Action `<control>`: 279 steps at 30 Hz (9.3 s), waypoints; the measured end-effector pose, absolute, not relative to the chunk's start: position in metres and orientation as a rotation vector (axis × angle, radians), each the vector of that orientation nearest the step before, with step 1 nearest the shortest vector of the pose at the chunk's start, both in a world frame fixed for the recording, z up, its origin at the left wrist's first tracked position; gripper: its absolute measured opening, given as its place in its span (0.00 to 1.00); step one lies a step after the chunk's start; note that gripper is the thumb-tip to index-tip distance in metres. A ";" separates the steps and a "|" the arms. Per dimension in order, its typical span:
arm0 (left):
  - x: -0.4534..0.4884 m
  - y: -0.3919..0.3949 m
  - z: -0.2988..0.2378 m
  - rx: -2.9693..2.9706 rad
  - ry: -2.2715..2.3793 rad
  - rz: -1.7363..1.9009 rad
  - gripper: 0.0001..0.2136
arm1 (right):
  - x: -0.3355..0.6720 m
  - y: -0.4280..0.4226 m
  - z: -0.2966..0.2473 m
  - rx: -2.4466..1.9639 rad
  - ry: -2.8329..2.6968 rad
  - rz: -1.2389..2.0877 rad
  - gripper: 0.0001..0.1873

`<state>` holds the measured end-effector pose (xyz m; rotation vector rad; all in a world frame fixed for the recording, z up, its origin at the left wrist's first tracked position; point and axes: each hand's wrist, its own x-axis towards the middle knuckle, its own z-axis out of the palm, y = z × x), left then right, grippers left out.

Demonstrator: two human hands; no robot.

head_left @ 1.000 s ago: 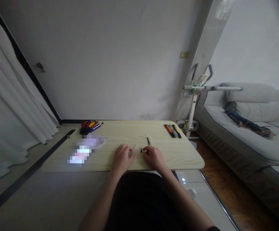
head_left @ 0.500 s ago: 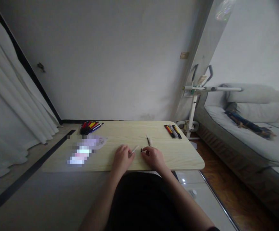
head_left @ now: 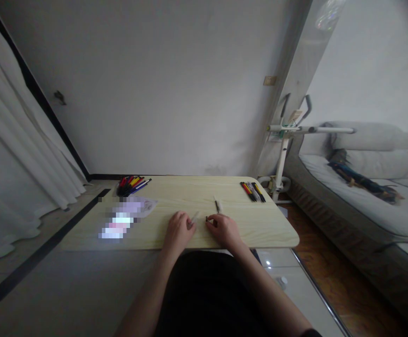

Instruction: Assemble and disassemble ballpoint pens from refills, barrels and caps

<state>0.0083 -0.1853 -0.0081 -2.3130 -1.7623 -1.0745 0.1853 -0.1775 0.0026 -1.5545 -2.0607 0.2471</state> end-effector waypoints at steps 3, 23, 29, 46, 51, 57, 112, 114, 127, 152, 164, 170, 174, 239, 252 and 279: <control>0.008 -0.186 -0.007 -2.312 -1.759 -1.081 0.05 | 0.185 -0.178 0.004 -1.573 -2.059 0.240 0.11; 0.010 -0.186 -0.009 -2.319 -1.720 -0.991 0.05 | 0.179 -0.180 0.008 -1.649 -2.127 0.169 0.12; 0.010 -0.186 -0.007 -2.324 -1.732 -1.002 0.04 | 0.180 -0.181 0.009 -1.648 -2.079 0.177 0.11; 0.007 -0.183 -0.010 -2.321 -1.741 -1.069 0.02 | 0.186 -0.176 -0.004 -1.580 -1.938 0.194 0.10; 0.007 -0.182 -0.013 -2.317 -1.746 -1.110 0.02 | 0.185 -0.176 -0.005 -1.597 -1.928 0.205 0.10; 0.007 -0.183 -0.011 -2.319 -1.793 -1.153 0.01 | 0.185 -0.178 -0.002 -1.609 -1.948 0.197 0.10; 0.002 -0.189 -0.007 -2.494 -1.989 -1.479 0.07 | 0.194 -0.172 -0.003 -1.296 -1.652 0.597 0.08; 0.003 -0.189 -0.007 -2.498 -1.977 -1.478 0.07 | 0.194 -0.172 -0.003 -1.290 -1.660 0.596 0.08; 0.003 -0.190 -0.005 -2.531 -2.006 -1.405 0.08 | 0.193 -0.172 -0.004 -1.245 -1.736 0.629 0.08; 0.003 -0.191 -0.003 -2.509 -1.965 -1.485 0.09 | 0.190 -0.178 0.002 -1.210 -1.779 0.668 0.09; 0.002 -0.189 -0.005 -2.520 -2.028 -1.484 0.10 | 0.191 -0.179 0.002 -1.179 -1.792 0.710 0.10; 0.002 -0.189 -0.005 -2.517 -2.040 -1.468 0.10 | 0.191 -0.180 0.002 -1.161 -1.795 0.726 0.10; 0.002 -0.190 -0.005 -2.507 -2.022 -1.468 0.09 | 0.191 -0.180 0.002 -1.167 -1.792 0.729 0.11; 0.003 -0.189 -0.003 -2.213 -2.070 -2.173 0.11 | 0.184 -0.179 -0.003 -1.522 -2.018 0.235 0.10; 0.002 -0.190 -0.006 -2.345 -2.045 -1.842 0.09 | 0.182 -0.177 -0.002 -1.603 -2.053 0.208 0.11; 0.004 -0.194 0.000 -2.423 -1.998 -1.636 0.07 | 0.182 -0.179 -0.004 -1.565 -2.025 0.162 0.09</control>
